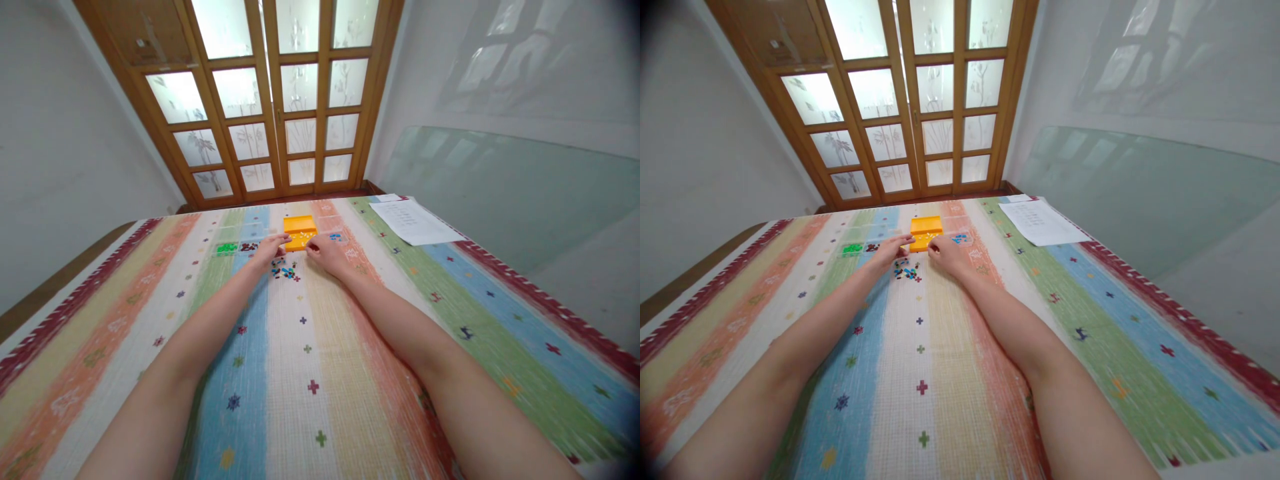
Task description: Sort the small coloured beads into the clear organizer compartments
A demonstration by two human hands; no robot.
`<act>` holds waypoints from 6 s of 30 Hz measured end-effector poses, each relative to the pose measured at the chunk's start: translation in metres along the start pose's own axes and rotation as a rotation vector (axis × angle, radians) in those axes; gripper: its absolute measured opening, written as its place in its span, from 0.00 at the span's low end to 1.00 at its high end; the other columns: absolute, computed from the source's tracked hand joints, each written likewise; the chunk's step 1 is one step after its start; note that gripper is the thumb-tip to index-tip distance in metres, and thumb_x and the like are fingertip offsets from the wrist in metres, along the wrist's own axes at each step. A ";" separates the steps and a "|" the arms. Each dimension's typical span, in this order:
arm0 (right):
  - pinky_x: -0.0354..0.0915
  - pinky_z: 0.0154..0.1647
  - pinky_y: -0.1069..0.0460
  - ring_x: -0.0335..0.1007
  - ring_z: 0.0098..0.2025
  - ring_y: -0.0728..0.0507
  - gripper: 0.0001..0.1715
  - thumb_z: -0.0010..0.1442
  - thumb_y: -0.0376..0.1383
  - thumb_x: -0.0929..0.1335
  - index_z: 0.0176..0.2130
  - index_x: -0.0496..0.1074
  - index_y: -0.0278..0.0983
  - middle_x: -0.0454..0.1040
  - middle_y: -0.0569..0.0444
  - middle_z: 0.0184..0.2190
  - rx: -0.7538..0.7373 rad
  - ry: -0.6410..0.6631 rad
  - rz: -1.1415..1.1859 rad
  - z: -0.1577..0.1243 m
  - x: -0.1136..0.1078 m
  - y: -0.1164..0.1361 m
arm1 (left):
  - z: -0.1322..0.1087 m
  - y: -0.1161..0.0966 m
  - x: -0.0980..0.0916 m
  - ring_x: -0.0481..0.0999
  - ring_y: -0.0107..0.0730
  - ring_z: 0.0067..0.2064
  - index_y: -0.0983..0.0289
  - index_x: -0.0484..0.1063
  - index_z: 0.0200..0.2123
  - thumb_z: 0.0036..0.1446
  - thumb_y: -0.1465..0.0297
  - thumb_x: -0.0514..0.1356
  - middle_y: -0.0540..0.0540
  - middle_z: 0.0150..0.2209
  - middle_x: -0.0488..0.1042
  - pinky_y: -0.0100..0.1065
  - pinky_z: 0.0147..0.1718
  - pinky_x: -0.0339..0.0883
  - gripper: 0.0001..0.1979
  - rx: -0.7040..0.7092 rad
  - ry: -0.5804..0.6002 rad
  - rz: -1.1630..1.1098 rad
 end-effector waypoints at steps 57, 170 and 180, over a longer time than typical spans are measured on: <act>0.61 0.53 0.47 0.67 0.51 0.39 0.20 0.75 0.37 0.65 0.62 0.75 0.41 0.74 0.45 0.49 -0.284 0.282 -0.208 -0.014 0.053 0.048 | -0.052 0.003 -0.027 0.77 0.44 0.50 0.60 0.83 0.43 0.67 0.69 0.56 0.57 0.45 0.82 0.46 0.55 0.68 0.13 0.662 -0.015 1.027; 0.64 0.51 0.44 0.70 0.47 0.36 0.15 0.65 0.32 0.64 0.47 0.78 0.36 0.78 0.43 0.45 0.275 -0.259 -0.201 0.002 -0.024 -0.069 | -0.091 -0.006 0.025 0.71 0.44 0.61 0.59 0.78 0.57 0.74 0.66 0.50 0.58 0.58 0.77 0.50 0.65 0.63 0.19 0.829 0.335 1.101; 0.64 0.52 0.43 0.71 0.48 0.35 0.14 0.66 0.32 0.65 0.46 0.79 0.36 0.79 0.44 0.45 0.165 -0.206 -0.169 0.001 -0.014 -0.049 | -0.057 -0.006 -0.027 0.74 0.44 0.57 0.64 0.78 0.56 0.75 0.65 0.49 0.62 0.56 0.78 0.50 0.61 0.67 0.20 0.755 -0.006 1.012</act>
Point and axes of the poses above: each hand's wrist, its own z-axis towards the middle knuckle, its own x-axis out of the palm, y = z × x, the point moved 7 cm from there along z, towards the middle knuckle
